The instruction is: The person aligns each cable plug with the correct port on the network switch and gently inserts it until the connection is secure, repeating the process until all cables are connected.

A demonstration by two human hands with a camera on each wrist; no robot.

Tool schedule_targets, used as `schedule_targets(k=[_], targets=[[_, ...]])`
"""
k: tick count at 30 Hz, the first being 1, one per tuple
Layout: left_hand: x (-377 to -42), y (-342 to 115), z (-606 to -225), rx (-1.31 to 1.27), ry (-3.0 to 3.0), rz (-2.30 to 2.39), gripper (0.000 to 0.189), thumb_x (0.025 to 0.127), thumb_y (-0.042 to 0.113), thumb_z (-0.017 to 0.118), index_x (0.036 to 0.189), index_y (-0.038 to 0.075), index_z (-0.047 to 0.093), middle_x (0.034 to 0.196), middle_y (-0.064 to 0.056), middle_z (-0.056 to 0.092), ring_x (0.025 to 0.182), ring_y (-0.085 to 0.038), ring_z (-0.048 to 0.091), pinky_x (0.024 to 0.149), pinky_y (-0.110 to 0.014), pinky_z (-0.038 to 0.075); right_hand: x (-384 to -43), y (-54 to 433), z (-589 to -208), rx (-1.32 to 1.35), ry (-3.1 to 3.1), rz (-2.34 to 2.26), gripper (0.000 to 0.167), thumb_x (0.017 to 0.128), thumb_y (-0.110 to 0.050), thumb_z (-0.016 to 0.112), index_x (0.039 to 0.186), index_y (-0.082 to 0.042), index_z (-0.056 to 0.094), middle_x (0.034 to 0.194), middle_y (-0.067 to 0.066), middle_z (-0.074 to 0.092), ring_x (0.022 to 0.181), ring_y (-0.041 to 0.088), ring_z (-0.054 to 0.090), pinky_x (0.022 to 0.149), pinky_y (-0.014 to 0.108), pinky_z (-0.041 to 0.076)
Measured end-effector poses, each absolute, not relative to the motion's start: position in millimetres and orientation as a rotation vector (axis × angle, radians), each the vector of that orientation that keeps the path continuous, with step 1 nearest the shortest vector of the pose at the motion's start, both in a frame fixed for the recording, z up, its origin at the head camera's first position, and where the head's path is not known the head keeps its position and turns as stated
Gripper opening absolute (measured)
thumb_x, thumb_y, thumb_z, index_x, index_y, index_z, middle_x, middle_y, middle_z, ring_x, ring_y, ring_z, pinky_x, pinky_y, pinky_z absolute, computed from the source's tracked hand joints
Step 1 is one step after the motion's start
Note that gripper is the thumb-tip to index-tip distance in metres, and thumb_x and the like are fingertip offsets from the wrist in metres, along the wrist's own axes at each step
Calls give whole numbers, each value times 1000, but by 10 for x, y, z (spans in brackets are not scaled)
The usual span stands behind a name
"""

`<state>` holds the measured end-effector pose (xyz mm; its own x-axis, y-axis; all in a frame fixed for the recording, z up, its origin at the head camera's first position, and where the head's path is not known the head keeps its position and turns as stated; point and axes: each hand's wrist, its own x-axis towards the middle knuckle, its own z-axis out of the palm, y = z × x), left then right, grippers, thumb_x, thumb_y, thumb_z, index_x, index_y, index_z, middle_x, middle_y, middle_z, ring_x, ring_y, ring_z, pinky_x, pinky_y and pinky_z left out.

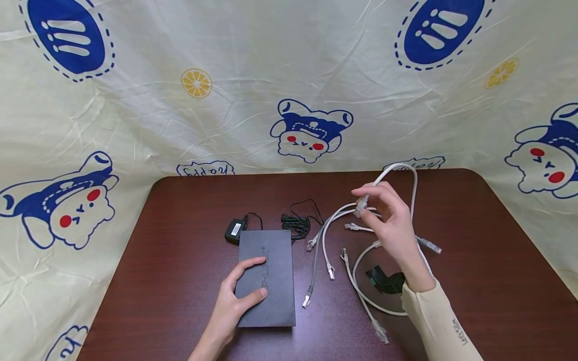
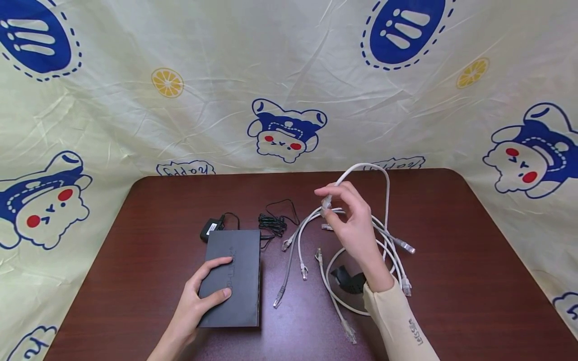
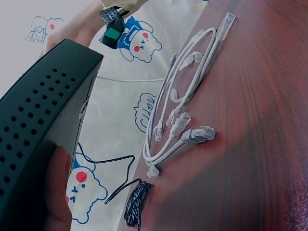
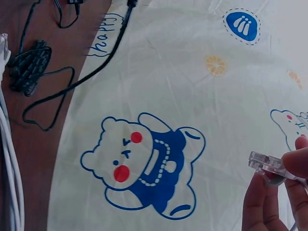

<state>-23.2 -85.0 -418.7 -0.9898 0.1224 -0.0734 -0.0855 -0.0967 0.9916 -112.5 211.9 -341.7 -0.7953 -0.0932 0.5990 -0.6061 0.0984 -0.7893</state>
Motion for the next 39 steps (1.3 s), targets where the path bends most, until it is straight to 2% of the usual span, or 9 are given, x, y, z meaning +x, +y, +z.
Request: schedule_targets(k=[11,19,34,37,39], targets=[[-231,-846,-4187,53,2012,2233,53,76,1,72,125,16,61,116,-13,54,99,-28,51,79,-37,47,-1088,2118,-3134,762,-2004,1538,38,73,30,53,106,12,62,103,11,58,91,22,55,76,20,47],[-226,-842,-4187,60,1987,2257,52,76,0,71,125,15,61,112,-14,55,96,-27,53,75,-35,49,-1099,2091,-2988,818,-2011,1449,40,71,32,52,102,11,64,102,13,60,100,21,55,80,22,46],[-230,-833,-4186,54,1993,2250,53,75,-1,71,125,15,61,113,-13,55,97,-27,52,77,-35,48,-1045,2059,-2631,899,-1964,1211,29,74,22,52,94,9,67,96,15,62,95,17,56,82,23,44],[-230,-833,-4188,56,1994,2248,53,75,-1,71,125,15,61,113,-13,55,97,-27,53,77,-35,48,-1044,2049,-2589,914,-1973,1167,29,75,18,51,95,7,69,96,15,63,92,15,56,76,21,42],[-229,-832,-4190,58,1999,2245,53,75,-1,71,125,15,61,113,-13,55,97,-27,52,77,-35,47,-1035,2036,-2586,944,-1993,1156,30,75,18,53,98,5,69,98,14,64,91,15,56,77,21,43]])
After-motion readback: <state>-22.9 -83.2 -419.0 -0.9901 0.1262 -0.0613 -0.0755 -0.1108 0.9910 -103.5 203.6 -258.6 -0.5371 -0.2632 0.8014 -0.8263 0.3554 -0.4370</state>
